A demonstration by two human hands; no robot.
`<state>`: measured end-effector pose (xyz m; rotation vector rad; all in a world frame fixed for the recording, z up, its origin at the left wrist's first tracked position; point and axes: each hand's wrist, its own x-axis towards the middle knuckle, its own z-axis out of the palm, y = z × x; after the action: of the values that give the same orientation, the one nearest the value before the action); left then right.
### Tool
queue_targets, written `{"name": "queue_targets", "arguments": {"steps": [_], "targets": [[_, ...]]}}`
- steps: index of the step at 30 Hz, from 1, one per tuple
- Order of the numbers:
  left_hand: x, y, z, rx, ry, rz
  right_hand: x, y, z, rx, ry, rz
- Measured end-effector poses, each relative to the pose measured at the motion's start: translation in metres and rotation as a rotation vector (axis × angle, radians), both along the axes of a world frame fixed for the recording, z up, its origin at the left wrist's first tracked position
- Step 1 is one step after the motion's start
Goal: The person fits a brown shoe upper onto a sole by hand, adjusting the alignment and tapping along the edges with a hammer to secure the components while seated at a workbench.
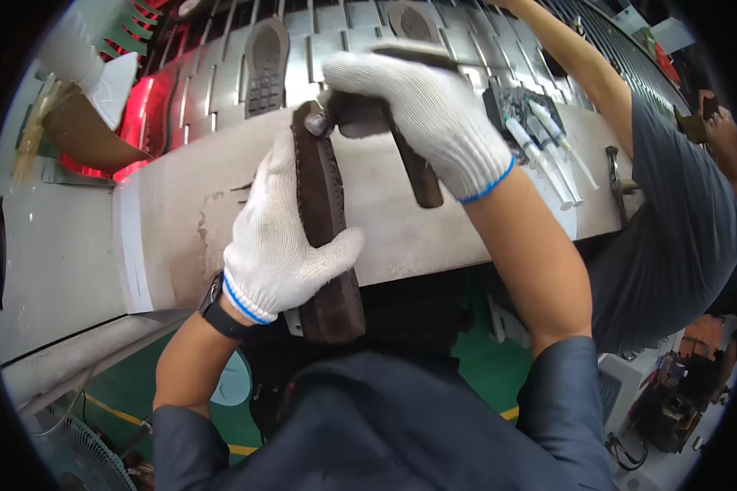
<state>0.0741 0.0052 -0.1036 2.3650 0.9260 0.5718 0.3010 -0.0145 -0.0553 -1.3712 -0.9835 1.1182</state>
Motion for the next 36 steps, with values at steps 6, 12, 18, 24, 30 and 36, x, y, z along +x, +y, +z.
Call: {"name": "queue_targets", "arguments": {"steps": [6, 12, 18, 24, 30, 36], "targets": [[-0.013, 0.009, 0.047, 0.153, -0.531, -0.122, -0.026, -0.061, 0.016, 0.553, 0.513, -0.016], [-0.008, 0.011, 0.103, -0.034, -0.496, -0.280, -0.052, -0.105, 0.058, 0.539, 0.015, -0.127], [-0.004, -0.002, 0.103, 0.091, -0.488, -0.269, -0.020, -0.136, 0.094, 0.795, -0.640, -0.373], [0.013, -0.011, 0.102, 0.046, -0.539, -0.200, -0.064, -0.128, 0.111, 0.765, -0.452, -0.038], [0.006, -0.011, 0.098, 0.100, -0.595, -0.168, -0.036, -0.150, 0.096, 0.901, -0.269, -0.107], [0.007, -0.017, 0.095, -0.042, -0.650, -0.186, -0.046, -0.140, 0.102, 0.541, -0.516, -0.100]]}}
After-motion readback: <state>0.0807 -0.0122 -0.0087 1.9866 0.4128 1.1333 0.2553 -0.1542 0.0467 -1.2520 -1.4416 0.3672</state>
